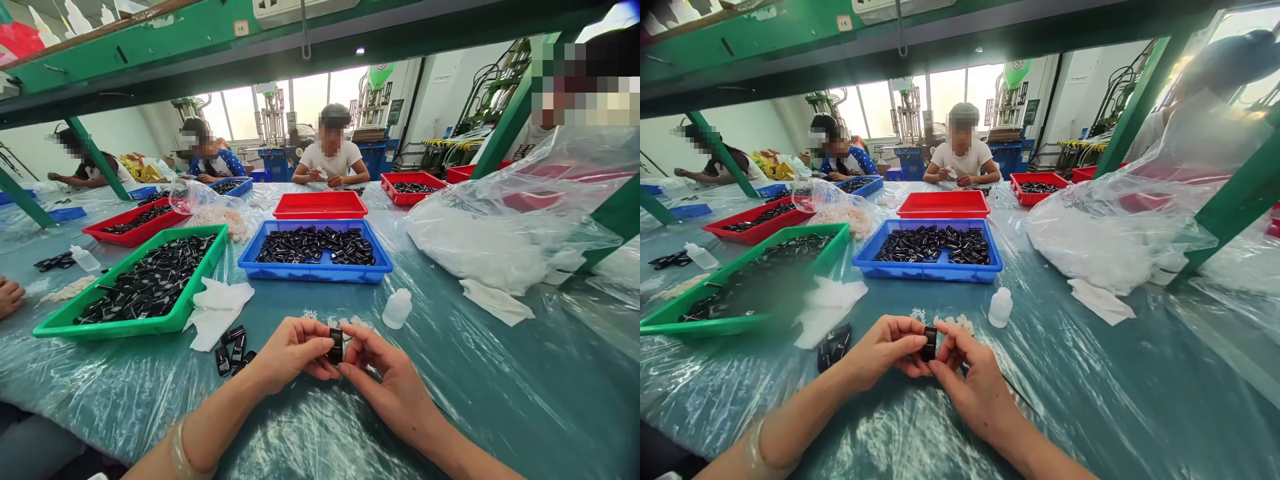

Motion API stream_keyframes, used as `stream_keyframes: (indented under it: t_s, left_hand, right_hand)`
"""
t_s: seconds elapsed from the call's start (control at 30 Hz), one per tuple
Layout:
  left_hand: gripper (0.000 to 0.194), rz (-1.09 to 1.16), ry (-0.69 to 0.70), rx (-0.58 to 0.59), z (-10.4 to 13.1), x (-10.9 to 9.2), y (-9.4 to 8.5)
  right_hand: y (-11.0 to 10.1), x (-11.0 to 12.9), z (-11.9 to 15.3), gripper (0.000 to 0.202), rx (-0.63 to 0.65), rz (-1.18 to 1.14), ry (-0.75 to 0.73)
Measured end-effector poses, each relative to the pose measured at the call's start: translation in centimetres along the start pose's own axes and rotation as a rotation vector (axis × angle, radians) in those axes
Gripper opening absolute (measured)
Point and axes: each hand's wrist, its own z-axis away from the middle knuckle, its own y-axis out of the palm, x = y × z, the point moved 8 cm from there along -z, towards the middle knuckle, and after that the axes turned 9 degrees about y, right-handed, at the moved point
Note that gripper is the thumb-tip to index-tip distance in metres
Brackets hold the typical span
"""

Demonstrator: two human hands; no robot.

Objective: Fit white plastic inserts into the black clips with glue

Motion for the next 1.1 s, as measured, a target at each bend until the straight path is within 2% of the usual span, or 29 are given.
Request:
stream_keyframes:
  t_s: [0.17,0.23,0.3,0.37,0.43,0.5,0.67,0.9,0.97,1.1]
  left_hand:
    - [0.033,-0.004,-0.019,-0.009,0.0,-0.1,-0.1]
    - [0.034,-0.006,-0.022,-0.013,0.0,-0.1,-0.1]
    - [0.034,0.002,-0.025,-0.020,0.0,-0.1,-0.2]
    - [0.035,0.013,-0.032,-0.019,0.0,0.0,-0.2]
    - [0.035,0.020,-0.037,-0.018,0.0,0.1,-0.2]
    - [0.034,0.027,-0.041,-0.015,0.0,0.2,-0.2]
    - [0.032,0.060,-0.033,0.027,0.2,0.3,0.0]
    - [0.029,0.132,-0.007,0.136,0.4,-0.1,1.0]
    - [0.027,0.146,-0.009,0.177,0.6,0.0,1.3]
    - [0.025,0.166,-0.016,0.238,0.9,0.2,1.7]
  right_hand:
    - [-1.4,1.0,-0.4,0.025,-0.036,0.152,0.022]
    - [-2.3,1.1,-0.6,0.021,-0.027,0.398,0.064]
    - [-2.9,0.6,-0.5,0.014,0.019,0.797,0.135]
    - [-3.8,-0.3,-0.2,0.008,0.069,1.083,0.225]
    - [-4.2,-0.9,0.3,0.009,0.114,1.213,0.269]
    - [-4.1,-1.3,0.6,0.013,0.152,1.247,0.280]
    - [-3.6,-1.8,0.4,0.023,0.149,1.235,0.287]
    - [-4.4,-0.7,-0.5,0.017,0.051,1.110,0.262]
    - [-4.4,0.4,-0.7,0.015,0.034,0.878,0.215]
    - [-5.0,2.6,-0.8,0.013,-0.059,0.202,0.132]
